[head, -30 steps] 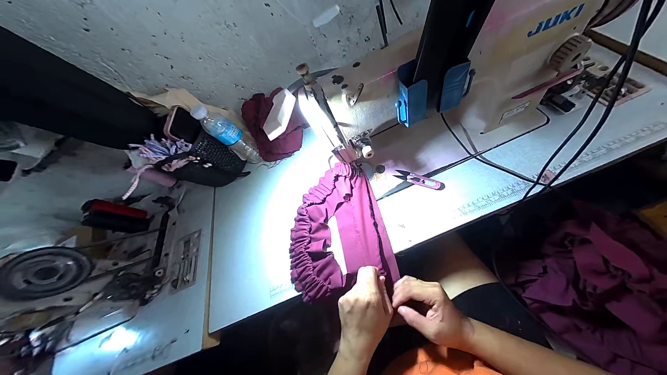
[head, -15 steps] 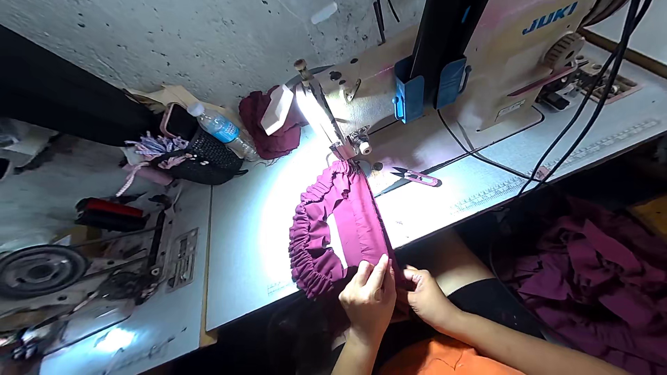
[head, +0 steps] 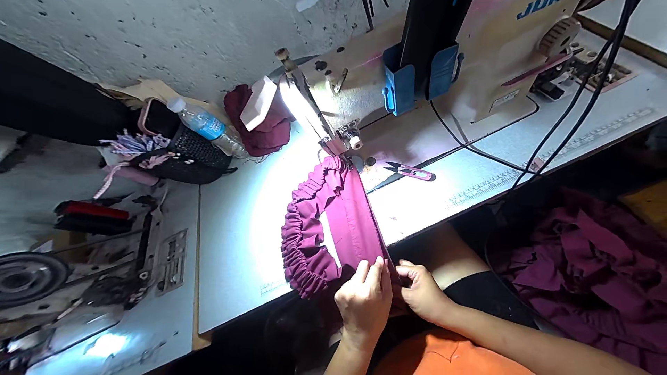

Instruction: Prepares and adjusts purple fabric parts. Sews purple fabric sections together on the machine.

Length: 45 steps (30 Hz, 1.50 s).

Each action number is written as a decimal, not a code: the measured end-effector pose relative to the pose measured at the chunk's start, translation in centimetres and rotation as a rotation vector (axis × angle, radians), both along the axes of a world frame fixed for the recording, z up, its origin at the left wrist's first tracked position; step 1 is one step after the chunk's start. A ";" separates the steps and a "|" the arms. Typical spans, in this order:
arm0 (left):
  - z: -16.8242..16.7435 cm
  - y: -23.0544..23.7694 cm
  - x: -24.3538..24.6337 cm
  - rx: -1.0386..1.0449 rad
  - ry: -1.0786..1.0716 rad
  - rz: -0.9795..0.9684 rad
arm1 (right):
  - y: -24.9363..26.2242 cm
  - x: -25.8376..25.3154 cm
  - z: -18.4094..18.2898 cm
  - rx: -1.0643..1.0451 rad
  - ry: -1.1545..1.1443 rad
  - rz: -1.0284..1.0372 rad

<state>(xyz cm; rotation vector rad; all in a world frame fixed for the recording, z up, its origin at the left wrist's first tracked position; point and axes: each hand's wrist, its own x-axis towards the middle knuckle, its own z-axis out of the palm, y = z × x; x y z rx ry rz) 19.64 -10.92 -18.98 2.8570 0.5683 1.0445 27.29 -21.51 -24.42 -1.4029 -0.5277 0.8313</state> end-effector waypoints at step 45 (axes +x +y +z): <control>-1.9 0.2 -2.1 -0.171 -0.029 -0.213 | -0.1 -0.5 0.0 0.042 -0.042 -0.017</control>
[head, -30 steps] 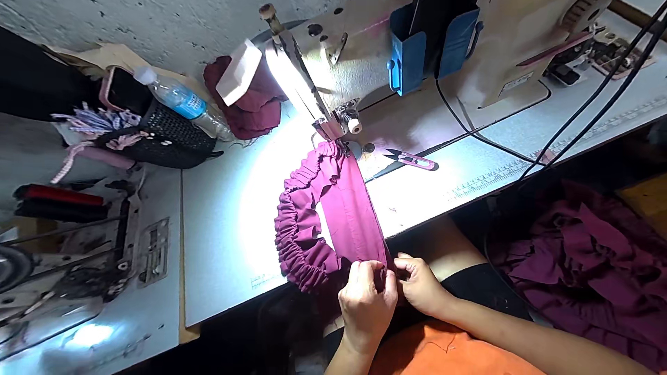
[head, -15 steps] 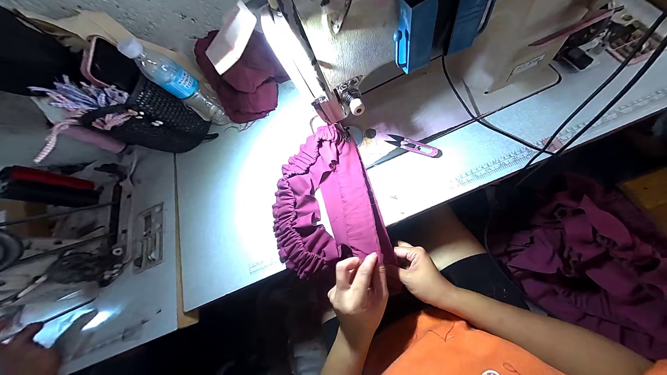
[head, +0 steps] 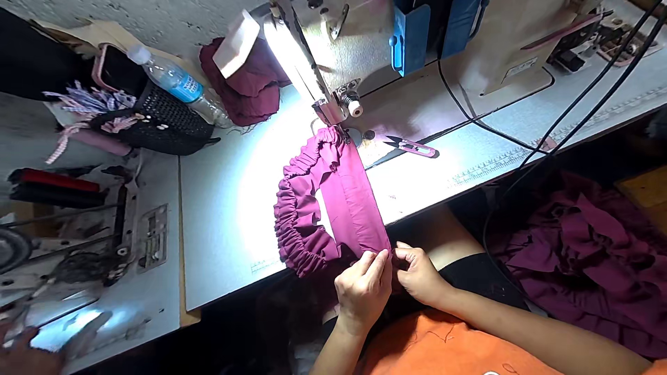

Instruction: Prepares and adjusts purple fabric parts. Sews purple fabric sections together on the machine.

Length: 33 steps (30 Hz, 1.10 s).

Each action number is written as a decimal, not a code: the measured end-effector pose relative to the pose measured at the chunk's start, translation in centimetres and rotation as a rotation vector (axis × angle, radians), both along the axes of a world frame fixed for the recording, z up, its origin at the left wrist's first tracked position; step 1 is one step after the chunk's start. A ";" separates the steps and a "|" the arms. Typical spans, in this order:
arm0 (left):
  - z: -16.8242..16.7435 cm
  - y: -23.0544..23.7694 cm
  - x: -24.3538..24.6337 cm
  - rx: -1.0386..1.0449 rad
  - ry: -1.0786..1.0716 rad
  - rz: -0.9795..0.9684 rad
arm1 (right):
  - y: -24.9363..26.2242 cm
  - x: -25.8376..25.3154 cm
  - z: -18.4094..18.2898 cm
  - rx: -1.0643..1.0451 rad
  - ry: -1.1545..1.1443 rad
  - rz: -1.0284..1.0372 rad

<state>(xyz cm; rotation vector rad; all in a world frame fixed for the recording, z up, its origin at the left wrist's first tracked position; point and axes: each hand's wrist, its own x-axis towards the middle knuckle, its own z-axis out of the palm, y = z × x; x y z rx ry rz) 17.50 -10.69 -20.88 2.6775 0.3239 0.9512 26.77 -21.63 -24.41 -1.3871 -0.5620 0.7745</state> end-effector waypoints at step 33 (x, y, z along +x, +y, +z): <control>4.4 -0.6 1.3 -0.191 0.245 0.199 | -0.3 7.5 5.8 0.234 -0.673 0.219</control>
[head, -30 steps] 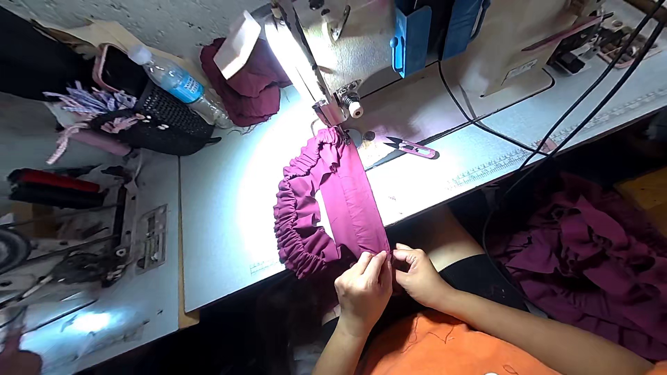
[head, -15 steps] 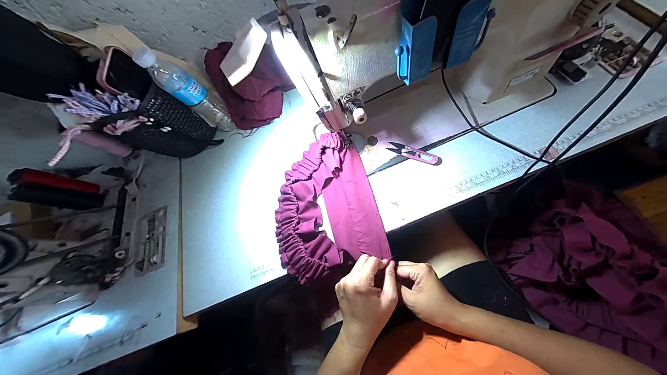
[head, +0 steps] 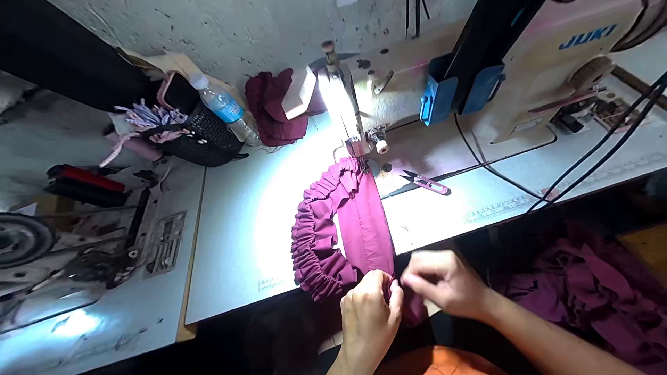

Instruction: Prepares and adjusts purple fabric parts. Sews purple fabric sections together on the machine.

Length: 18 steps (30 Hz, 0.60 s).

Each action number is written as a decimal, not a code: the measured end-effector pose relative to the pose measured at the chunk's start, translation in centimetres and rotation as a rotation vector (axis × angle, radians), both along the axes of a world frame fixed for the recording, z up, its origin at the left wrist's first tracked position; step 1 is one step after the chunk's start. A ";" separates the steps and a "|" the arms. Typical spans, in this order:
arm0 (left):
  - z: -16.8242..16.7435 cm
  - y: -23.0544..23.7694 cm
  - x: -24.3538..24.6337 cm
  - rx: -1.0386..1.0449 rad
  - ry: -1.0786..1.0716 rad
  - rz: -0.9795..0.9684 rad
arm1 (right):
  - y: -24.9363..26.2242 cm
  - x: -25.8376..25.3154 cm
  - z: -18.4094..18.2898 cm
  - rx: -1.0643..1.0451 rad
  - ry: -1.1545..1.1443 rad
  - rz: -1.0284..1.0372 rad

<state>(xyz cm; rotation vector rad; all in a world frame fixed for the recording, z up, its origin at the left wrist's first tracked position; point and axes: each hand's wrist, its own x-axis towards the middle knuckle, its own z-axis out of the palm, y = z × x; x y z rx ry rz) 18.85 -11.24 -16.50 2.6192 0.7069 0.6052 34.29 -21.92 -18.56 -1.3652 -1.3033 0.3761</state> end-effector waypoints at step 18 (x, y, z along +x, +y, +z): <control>2.2 1.3 0.4 -0.003 -0.137 -0.069 | 8.8 7.7 -0.8 -0.084 -0.493 0.181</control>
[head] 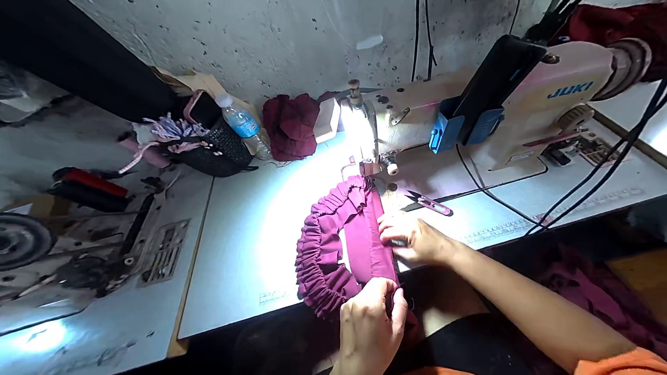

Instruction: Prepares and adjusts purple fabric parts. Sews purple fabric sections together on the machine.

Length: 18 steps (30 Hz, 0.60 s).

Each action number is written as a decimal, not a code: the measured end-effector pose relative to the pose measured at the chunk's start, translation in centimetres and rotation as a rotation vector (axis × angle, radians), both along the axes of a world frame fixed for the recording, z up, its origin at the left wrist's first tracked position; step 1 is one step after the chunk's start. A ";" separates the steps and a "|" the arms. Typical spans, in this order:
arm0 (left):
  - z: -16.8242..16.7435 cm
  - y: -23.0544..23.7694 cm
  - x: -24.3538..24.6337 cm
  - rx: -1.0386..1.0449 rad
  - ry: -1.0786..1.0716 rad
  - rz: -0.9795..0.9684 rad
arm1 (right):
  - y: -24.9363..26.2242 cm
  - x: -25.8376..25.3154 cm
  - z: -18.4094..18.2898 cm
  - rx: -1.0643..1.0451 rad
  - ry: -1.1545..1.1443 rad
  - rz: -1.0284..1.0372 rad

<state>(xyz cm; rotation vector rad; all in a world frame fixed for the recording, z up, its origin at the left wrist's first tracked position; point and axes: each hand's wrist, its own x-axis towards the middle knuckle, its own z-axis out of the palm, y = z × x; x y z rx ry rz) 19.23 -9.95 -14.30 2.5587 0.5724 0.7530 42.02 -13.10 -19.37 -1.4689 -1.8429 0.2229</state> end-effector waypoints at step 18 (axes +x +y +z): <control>-6.7 -2.0 -0.6 0.155 -0.172 -0.035 | -7.6 -7.4 -5.3 0.309 0.198 -0.144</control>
